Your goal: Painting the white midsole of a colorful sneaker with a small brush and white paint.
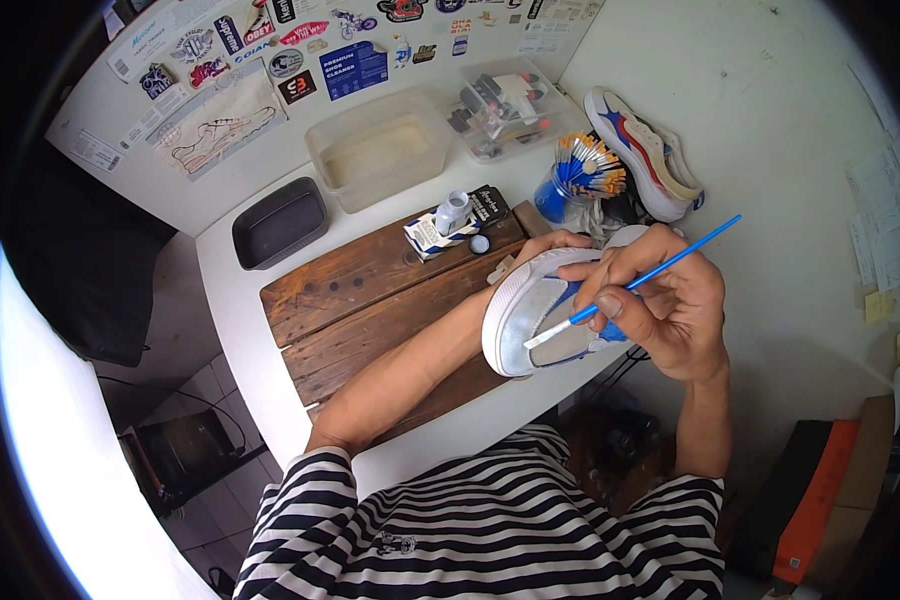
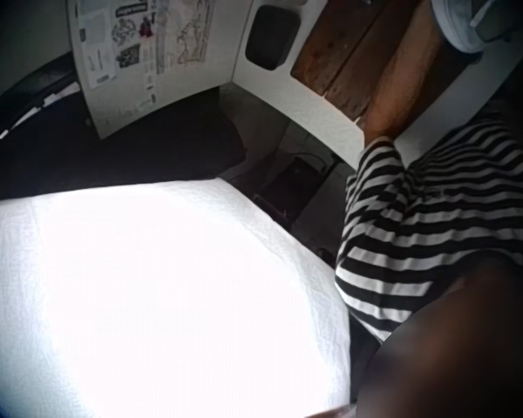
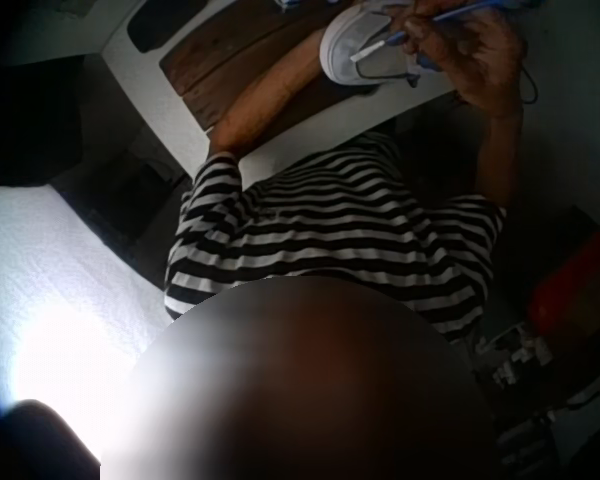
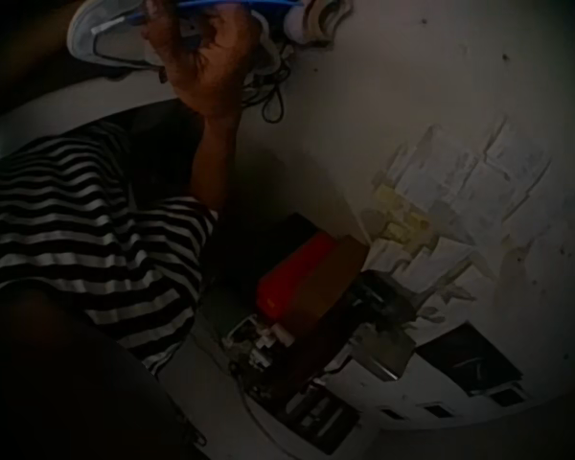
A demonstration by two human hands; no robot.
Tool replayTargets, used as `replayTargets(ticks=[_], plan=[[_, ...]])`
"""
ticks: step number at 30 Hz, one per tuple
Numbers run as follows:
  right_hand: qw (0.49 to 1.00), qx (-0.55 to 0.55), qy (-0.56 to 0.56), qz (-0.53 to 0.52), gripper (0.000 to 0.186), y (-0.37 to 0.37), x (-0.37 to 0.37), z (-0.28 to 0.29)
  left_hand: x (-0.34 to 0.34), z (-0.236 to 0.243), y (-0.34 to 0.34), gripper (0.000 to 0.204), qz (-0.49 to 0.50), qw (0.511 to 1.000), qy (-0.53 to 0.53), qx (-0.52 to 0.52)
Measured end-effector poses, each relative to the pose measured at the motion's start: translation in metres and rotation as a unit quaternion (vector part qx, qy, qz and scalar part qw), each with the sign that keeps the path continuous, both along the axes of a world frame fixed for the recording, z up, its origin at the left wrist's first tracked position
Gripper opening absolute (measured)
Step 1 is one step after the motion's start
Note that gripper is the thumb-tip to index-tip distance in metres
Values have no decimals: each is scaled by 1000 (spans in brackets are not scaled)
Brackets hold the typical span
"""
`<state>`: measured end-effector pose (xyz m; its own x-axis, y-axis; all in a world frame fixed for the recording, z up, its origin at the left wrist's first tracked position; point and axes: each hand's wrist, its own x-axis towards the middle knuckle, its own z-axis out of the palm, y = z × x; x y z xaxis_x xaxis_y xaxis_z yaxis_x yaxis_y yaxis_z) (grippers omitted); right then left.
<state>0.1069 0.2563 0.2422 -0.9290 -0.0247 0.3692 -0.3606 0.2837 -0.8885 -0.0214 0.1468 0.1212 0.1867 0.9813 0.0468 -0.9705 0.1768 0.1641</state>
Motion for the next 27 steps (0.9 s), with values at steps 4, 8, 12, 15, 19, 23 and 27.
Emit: replayTargets(ticks=[4, 8, 12, 15, 19, 23, 27], plan=[[1000, -11, 8, -9, 14, -2, -1, -5, 2, 5, 0, 20, 52, 995, 28, 77], [1000, 17, 12, -14, 14, -2, -4, -2, 12, -3, 1, 19, 111, 991, 72, -12], [999, -14, 21, -37, 15, 0, -1, -3, 13, 5, 8, 47, 153, 943, 272, -114], [1000, 11, 15, 2, 15, -3, -1, 1, 2, -8, 12, 48, 56, 982, 161, -79], [1000, 21, 19, -13, 13, -6, 0, -3, -2, -13, 16, 49, -40, 996, 0, -84], [999, 17, 30, -33, 13, -2, -1, 0, 4, 9, 5, 31, -26, 996, 12, -90], [999, 43, 27, -20, 12, -6, 0, 4, 3, -2, 5, 27, 14, 999, 12, -38]])
